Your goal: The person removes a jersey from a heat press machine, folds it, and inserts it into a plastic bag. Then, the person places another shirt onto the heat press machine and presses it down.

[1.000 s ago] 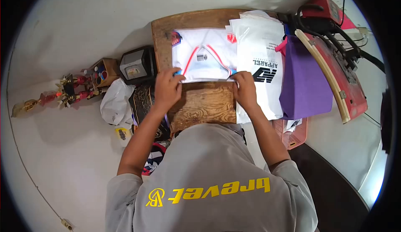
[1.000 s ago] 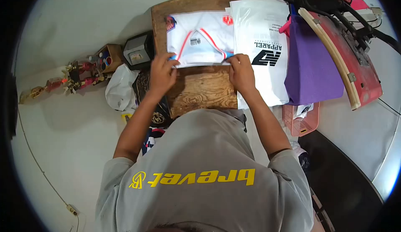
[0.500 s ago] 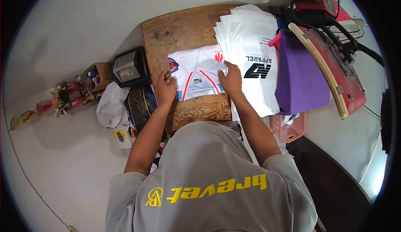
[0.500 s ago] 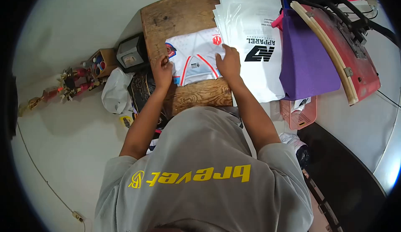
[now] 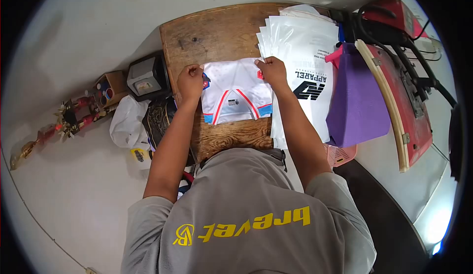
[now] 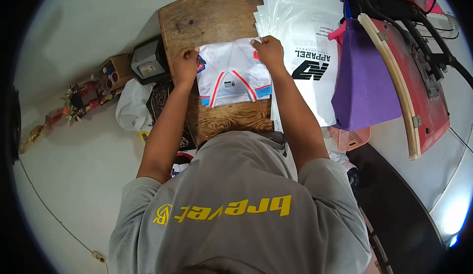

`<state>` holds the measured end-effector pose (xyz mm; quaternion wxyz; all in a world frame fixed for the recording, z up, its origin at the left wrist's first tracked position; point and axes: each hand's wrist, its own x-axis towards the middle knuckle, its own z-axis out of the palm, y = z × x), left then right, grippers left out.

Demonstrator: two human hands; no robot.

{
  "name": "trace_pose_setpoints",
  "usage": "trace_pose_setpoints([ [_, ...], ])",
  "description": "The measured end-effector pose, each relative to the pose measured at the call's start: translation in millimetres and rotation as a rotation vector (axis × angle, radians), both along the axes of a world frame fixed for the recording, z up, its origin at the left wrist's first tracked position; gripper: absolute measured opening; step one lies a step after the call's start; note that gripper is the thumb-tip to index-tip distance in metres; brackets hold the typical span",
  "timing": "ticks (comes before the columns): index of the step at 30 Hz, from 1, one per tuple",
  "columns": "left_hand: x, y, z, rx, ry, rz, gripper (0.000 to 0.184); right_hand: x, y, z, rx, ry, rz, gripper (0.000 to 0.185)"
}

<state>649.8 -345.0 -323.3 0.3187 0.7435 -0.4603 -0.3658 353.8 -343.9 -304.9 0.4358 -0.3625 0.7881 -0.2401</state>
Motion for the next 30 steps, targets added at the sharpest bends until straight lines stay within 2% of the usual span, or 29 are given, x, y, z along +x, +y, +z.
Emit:
trace_pose_setpoints([
  [1,-8.3,2.3,11.8,-0.108,-0.035,-0.005,0.024,0.5,0.0,-1.0,-0.044,-0.118,-0.071,0.031],
  [2,-15.2,4.6,28.2,-0.028,0.118,0.081,0.017,0.3,1.3,5.6,-0.04,-0.237,-0.155,0.028],
  [3,-15.3,3.0,22.6,-0.09,0.062,0.088,0.014,-0.1,1.7,10.9,-0.036,-0.356,-0.239,0.026],
  [5,-17.2,5.9,12.5,-0.015,0.311,0.221,0.015,0.4,4.3,-6.9,-0.092,-0.51,-0.362,0.024],
  [7,-18.9,9.5,-4.8,-0.062,0.213,0.163,0.016,6.5,3.9,-13.5,-0.102,-0.519,-0.43,0.023],
  [8,-17.9,10.7,-15.0,-0.073,0.26,0.159,0.018,6.1,4.1,-12.2,-0.071,-0.454,-0.381,0.024],
  [9,-21.2,9.3,-4.3,-0.036,0.337,0.187,0.024,9.1,1.8,-3.7,-0.038,-0.384,-0.375,0.024],
  [11,-27.3,4.5,22.0,-0.016,0.252,0.153,0.031,8.1,-0.2,-9.2,-0.071,-0.336,-0.329,0.026],
  [13,-21.8,3.6,4.2,-0.057,0.22,0.085,0.035,4.4,-1.2,-24.9,-0.111,-0.507,-0.375,0.03],
  [14,-16.9,2.5,-6.6,-0.056,0.248,0.061,0.038,0.9,-1.9,-29.2,-0.085,-0.495,-0.349,0.041],
  [15,-17.9,0.4,-1.3,-0.044,0.301,0.084,0.039,0.7,-2.3,-23.6,-0.092,-0.357,-0.272,0.043],
  [17,-21.3,-4.3,28.6,0.132,0.167,0.086,0.042,5.1,-2.7,7.3,-0.103,-0.084,-0.115,0.05],
  [18,-23.0,-2.7,29.1,0.033,0.027,0.054,0.043,11.4,-1.8,28.8,-0.168,0.208,0.021,0.058],
  [20,-27.8,1.6,27.9,-0.163,-0.252,-0.02,0.045,15.4,2.0,30.2,-0.436,0.457,0.149,0.056],
  [21,-30.5,2.3,43.7,-0.303,-0.361,-0.145,0.05,17.4,2.9,27.8,-0.591,0.585,0.225,0.055],
  [23,-43.3,2.9,50.3,-0.451,-0.43,-0.32,0.052,33.6,7.7,31.1,-0.668,0.617,0.362,0.054],
  [25,-56.1,3.9,43.0,-0.484,-0.485,-0.508,0.057,47.5,13.9,24.7,-0.716,0.654,0.555,0.055],
  [26,-61.8,4.5,36.3,-0.409,-0.52,-0.596,0.058,52.1,18.1,21.8,-0.637,0.662,0.646,0.056],
  [30,-67.7,4.6,9.7,-0.353,-0.567,-0.598,0.058,49.1,23.7,-1.7,-0.52,0.696,0.684,0.063],
])
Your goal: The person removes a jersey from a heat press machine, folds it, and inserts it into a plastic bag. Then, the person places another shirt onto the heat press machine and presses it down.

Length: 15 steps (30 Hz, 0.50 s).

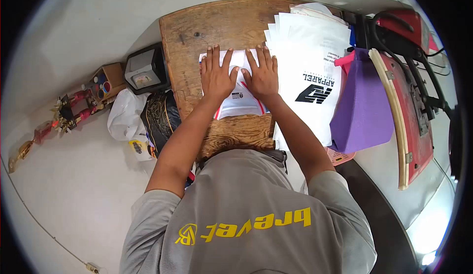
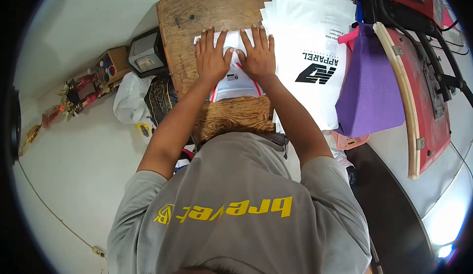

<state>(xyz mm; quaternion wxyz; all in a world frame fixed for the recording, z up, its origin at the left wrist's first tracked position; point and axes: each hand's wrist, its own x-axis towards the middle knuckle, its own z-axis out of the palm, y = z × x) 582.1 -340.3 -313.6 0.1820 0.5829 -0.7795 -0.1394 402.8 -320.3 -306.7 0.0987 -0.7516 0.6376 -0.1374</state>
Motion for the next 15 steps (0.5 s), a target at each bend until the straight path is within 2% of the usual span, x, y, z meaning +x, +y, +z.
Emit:
trace_pose_setpoints([
  [9,-4.8,9.6,-2.1,-0.018,-0.082,0.033,0.061,4.0,8.0,-6.8,-0.039,0.059,-0.029,0.063],
  [15,8.0,74.3,-1.8,-0.035,-0.095,0.051,0.061,12.8,67.0,-4.4,0.018,0.053,0.016,0.065],
])
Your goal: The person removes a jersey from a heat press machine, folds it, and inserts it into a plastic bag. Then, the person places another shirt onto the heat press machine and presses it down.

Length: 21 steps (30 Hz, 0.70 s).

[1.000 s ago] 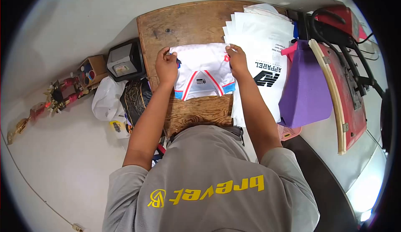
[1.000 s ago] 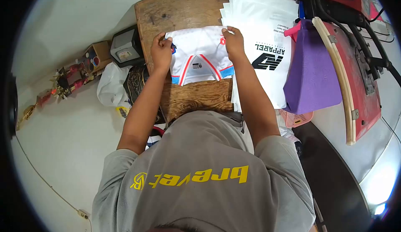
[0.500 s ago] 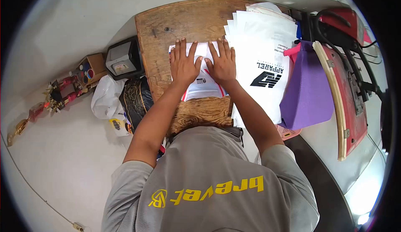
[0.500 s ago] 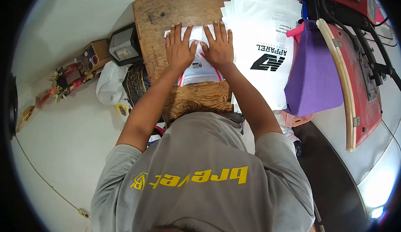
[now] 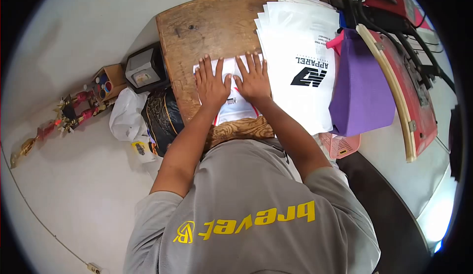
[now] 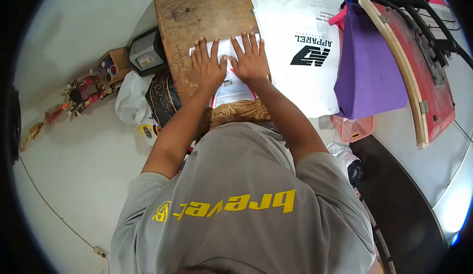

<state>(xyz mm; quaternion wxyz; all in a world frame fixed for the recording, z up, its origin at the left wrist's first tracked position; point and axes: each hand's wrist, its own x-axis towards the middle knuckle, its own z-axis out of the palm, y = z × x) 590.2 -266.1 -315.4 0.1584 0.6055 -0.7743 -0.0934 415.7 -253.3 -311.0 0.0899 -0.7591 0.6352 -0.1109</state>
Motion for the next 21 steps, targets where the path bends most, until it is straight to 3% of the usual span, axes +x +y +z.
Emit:
trace_pose_setpoints([
  [12,28.4,121.1,4.5,0.042,0.004,-0.016,0.063,25.1,122.4,-1.8,0.039,-0.071,-0.016,0.067],
  [19,16.1,126.2,25.7,0.024,0.075,0.001,0.07,7.5,131.1,20.4,-0.071,-0.12,-0.024,0.062],
  [21,-1.2,124.1,36.1,-0.025,0.161,-0.056,0.07,-17.4,131.2,34.5,-0.059,-0.107,-0.145,0.063],
])
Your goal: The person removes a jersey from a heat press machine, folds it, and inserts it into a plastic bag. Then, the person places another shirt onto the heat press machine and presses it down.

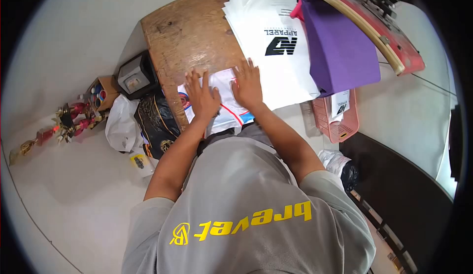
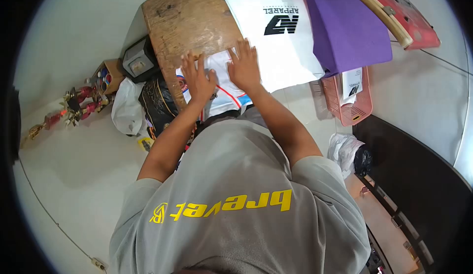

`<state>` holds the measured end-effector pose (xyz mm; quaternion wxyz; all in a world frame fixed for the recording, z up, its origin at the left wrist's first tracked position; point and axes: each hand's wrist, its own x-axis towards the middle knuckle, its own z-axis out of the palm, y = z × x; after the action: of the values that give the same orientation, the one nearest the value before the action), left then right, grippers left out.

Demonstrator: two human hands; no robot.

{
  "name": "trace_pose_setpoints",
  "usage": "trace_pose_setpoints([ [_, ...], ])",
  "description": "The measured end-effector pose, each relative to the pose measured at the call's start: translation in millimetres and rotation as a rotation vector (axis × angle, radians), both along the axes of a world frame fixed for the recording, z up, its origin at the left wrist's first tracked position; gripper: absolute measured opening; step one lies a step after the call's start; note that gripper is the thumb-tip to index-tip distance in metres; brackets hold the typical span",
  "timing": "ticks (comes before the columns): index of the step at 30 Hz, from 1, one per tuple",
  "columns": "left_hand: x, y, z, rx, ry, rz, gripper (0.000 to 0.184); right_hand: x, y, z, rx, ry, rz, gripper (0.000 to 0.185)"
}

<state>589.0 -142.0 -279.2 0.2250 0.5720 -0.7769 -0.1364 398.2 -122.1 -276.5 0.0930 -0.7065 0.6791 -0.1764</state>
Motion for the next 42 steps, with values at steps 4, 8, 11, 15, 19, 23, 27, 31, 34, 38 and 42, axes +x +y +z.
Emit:
trace_pose_setpoints([
  [4,-57.8,-2.0,1.2,0.024,0.249,-0.223,0.053,-70.2,15.9,-10.5,0.028,0.103,-0.347,0.067],
  [8,-125.4,10.0,6.7,0.27,0.413,-0.115,0.046,-138.1,43.6,-17.6,0.121,0.169,-0.473,0.069],
  [11,-162.8,11.2,-36.5,0.227,0.299,0.163,0.051,-174.0,61.3,-29.4,0.175,0.16,-0.466,0.071],
  [15,-181.2,3.1,-19.6,0.326,0.362,0.264,0.054,-189.1,70.3,-30.8,0.258,0.207,-0.449,0.069],
  [19,-198.2,0.7,-3.3,0.475,0.414,0.347,0.065,-198.0,74.7,-23.2,0.209,0.173,-0.358,0.067],
  [23,-200.1,-7.0,-0.1,0.47,0.653,0.479,0.072,-195.8,71.3,-9.4,0.22,0.118,-0.29,0.066],
  [27,-161.6,-11.8,44.4,0.305,0.742,0.452,0.059,-173.7,56.2,-1.6,0.159,0.079,-0.149,0.065],
  [31,-83.6,-29.4,31.5,0.162,0.769,0.542,0.044,-133.0,27.5,-5.6,0.23,0.118,-0.05,0.067],
  [34,-19.8,-33.4,10.3,0.142,0.77,0.633,0.035,-99.1,9.0,-8.3,0.246,0.18,-0.023,0.065],
  [38,30.5,-44.2,0.6,0.184,0.874,0.702,0.032,-64.7,-2.3,-10.1,0.168,0.119,-0.098,0.064],
  [42,55.8,-66.2,-14.9,0.43,1.18,0.857,0.032,-41.1,12.2,3.9,0.108,-0.029,-0.225,0.058],
])
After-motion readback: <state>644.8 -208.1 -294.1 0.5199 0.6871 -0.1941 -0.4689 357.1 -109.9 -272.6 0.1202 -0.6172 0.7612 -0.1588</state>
